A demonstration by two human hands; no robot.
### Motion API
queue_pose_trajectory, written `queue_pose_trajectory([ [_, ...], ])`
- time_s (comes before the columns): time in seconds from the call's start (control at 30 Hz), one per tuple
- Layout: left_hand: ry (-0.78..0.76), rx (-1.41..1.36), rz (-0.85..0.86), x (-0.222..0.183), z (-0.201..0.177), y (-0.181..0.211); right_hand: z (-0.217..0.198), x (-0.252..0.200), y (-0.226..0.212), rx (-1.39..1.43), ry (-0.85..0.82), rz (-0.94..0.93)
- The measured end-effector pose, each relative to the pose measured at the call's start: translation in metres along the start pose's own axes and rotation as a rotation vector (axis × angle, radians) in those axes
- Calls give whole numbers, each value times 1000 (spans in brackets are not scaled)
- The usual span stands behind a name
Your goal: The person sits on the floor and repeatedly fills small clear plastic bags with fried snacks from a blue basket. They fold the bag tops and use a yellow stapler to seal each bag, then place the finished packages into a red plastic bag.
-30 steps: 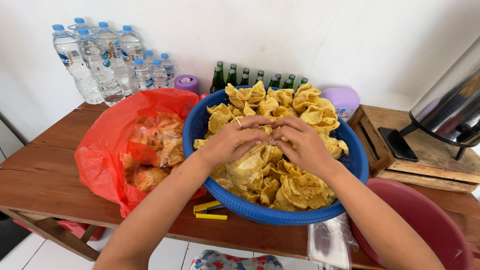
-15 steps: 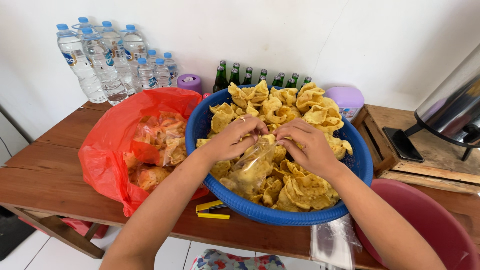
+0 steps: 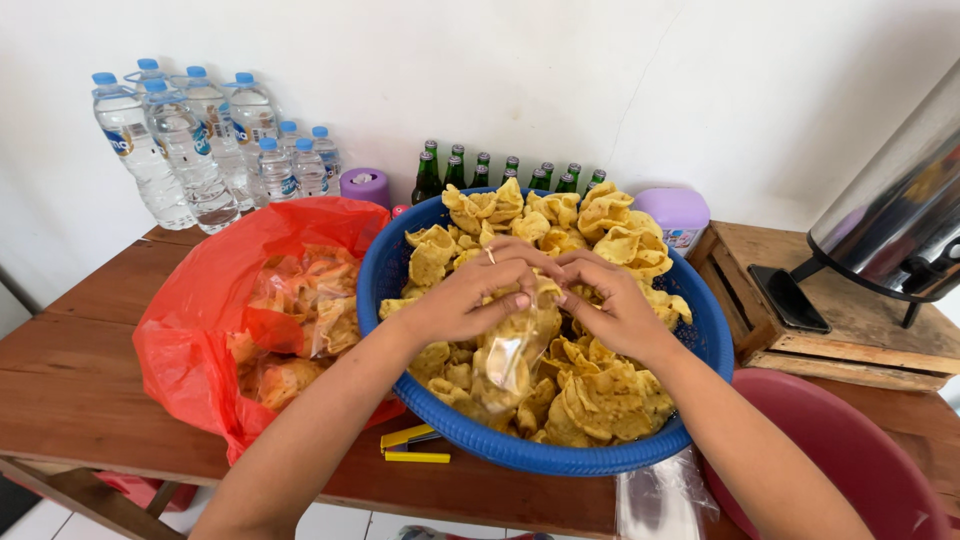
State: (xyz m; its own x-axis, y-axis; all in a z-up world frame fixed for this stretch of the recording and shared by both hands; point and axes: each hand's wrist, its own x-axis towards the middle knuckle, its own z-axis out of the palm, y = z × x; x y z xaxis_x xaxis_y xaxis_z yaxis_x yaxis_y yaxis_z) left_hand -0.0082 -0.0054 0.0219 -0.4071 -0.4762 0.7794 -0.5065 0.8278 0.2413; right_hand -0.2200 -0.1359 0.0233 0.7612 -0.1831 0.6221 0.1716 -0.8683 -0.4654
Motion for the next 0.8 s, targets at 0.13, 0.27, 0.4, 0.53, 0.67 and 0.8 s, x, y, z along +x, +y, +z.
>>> queue_pose_trajectory([
  [0.13,-25,-97,-98,4,4,5,-1,0,-4,-21,-21,9],
  [0.27,29,-125,-311,0,-1,8,-6,-4,-5,-11,6,-11],
  [0.4,52,-185,-255,-4,-1,9,-5,-4,-6,27,-26,-70],
  [0.53,71,-197,-172,-8,2,6,-1,-6,-12,59,-94,-150],
  [0.67,51,-189,-198,-12,6,2,3,-5,-20,14,-128,-94],
  [0.8,46,-211,-285,-14,10,0,8,-3,-24,-11,-125,-98],
])
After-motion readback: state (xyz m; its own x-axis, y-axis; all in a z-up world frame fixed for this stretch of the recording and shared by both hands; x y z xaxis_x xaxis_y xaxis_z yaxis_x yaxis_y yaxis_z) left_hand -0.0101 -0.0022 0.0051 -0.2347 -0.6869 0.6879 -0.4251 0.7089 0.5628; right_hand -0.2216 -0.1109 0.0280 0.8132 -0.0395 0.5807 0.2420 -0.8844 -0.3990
